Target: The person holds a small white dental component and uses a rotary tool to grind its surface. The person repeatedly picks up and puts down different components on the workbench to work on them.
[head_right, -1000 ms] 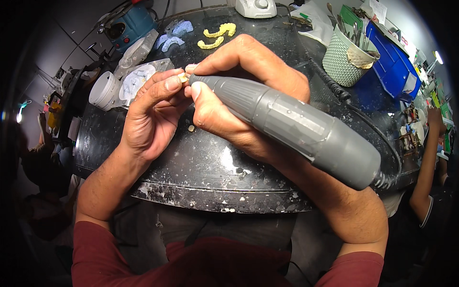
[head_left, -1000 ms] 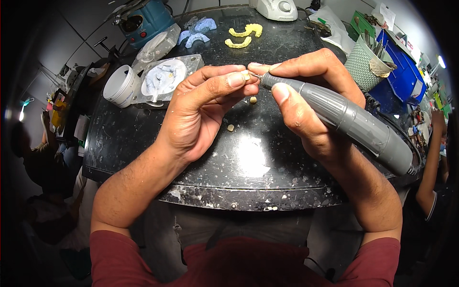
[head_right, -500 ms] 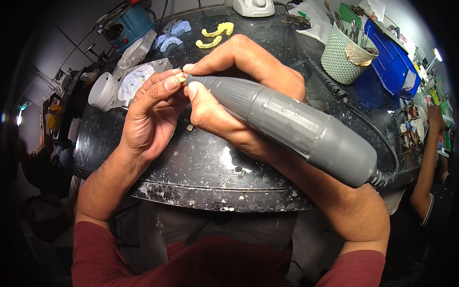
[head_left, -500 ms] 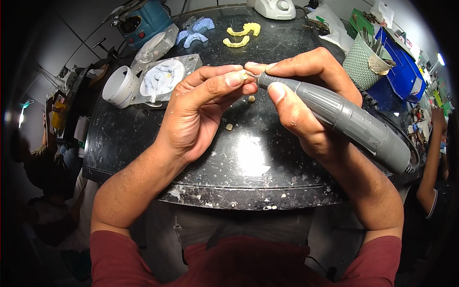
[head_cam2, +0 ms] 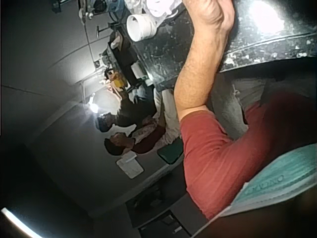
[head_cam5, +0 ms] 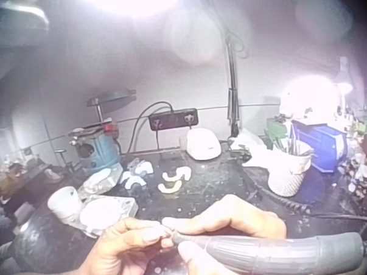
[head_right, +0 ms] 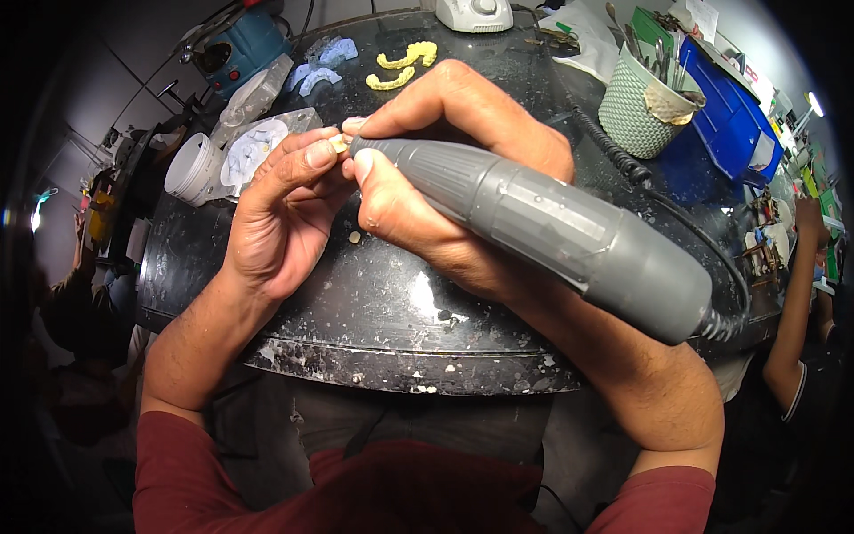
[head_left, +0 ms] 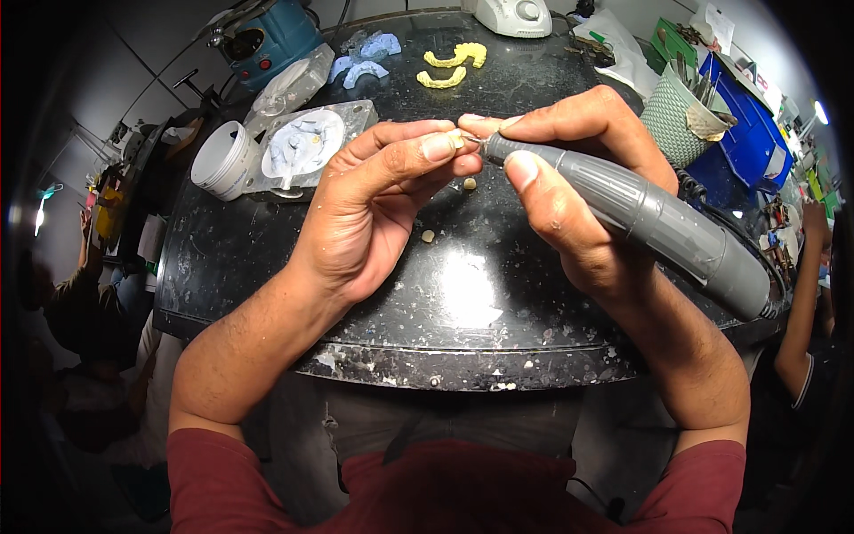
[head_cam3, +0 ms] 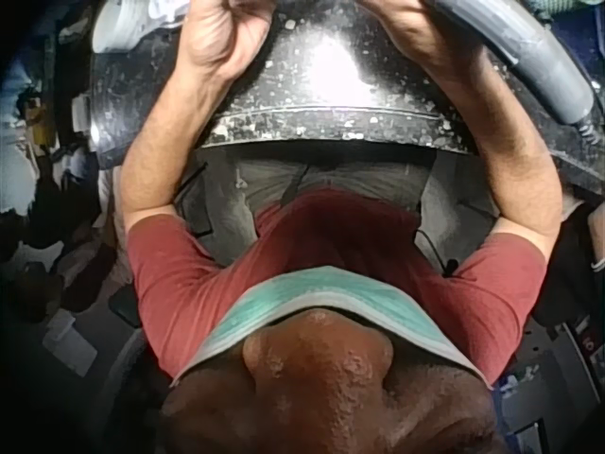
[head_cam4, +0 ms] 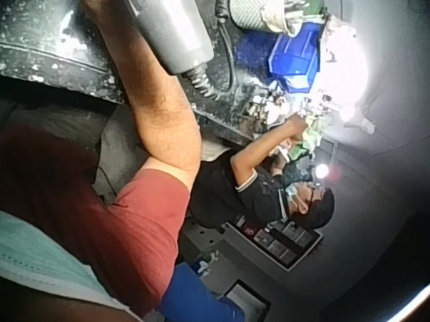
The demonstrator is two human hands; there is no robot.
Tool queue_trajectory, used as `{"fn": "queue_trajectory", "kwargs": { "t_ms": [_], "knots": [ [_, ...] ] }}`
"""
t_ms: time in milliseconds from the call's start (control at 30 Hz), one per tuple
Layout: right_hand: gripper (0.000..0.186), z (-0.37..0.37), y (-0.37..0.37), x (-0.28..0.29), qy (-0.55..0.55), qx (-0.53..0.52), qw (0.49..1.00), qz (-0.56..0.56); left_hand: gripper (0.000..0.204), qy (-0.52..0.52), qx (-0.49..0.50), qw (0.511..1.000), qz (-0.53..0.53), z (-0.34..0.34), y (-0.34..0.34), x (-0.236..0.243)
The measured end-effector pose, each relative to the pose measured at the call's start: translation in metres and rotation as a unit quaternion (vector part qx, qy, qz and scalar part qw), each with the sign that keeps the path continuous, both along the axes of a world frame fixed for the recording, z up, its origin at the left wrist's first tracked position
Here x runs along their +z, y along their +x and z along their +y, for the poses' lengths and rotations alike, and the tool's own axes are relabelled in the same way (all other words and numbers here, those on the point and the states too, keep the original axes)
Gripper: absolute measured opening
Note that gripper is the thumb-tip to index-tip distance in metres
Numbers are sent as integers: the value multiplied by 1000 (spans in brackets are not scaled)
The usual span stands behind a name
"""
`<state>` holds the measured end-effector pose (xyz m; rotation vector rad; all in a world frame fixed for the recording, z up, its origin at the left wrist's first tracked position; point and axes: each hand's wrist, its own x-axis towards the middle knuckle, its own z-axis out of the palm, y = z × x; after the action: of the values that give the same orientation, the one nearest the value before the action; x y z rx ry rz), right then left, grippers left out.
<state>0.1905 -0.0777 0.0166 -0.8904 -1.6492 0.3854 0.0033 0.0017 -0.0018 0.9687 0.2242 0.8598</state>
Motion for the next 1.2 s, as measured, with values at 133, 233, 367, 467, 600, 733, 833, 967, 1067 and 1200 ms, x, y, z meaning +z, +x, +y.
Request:
{"fn": "queue_trajectory", "kwargs": {
  "t_ms": [133, 233, 367, 467, 600, 733, 833, 967, 1067, 1200],
  "knots": [
    [12, -1, 0, 0, -1, -8, 1000, -10, 17, 0, 2, 1000, 1, 0, 1, -1],
    [13, -3, -1, 1, -18, -4, 1000, 10, 17, -4, 5, 1000, 6, -1, 2, -1],
    [14, -2, -1, 0, -11, -7, 1000, -6, 16, -1, 16, 1000, 10, -1, 2, 0],
    [14, -1, 0, -1, -5, 5, 1000, 10, 15, 0, 16, 1000, 5, -1, 2, 0],
    [14, 1, 1, -2, 14, -4, 1000, -17, 14, -1, 10, 1000, 4, -1, 2, 0],
    [14, 1, 3, 0, 30, -7, 999, -26, 15, -8, 11, 1000, 4, 0, 2, 0],
    [15, 0, 2, 0, 17, -13, 1000, -21, 16, -8, 3, 1000, 3, 0, 2, 0],
    [15, 0, 2, 2, 15, -8, 1000, -26, 16, -10, 7, 1000, 4, -1, 1, -1],
    [15, 1, 2, -1, 16, -6, 1000, -11, 16, -5, 5, 1000, 2, 0, 2, -2],
    [15, 0, 2, 0, 13, -7, 1000, -18, 16, -10, 1, 1000, 1, 0, 2, -1]
  ]
}}
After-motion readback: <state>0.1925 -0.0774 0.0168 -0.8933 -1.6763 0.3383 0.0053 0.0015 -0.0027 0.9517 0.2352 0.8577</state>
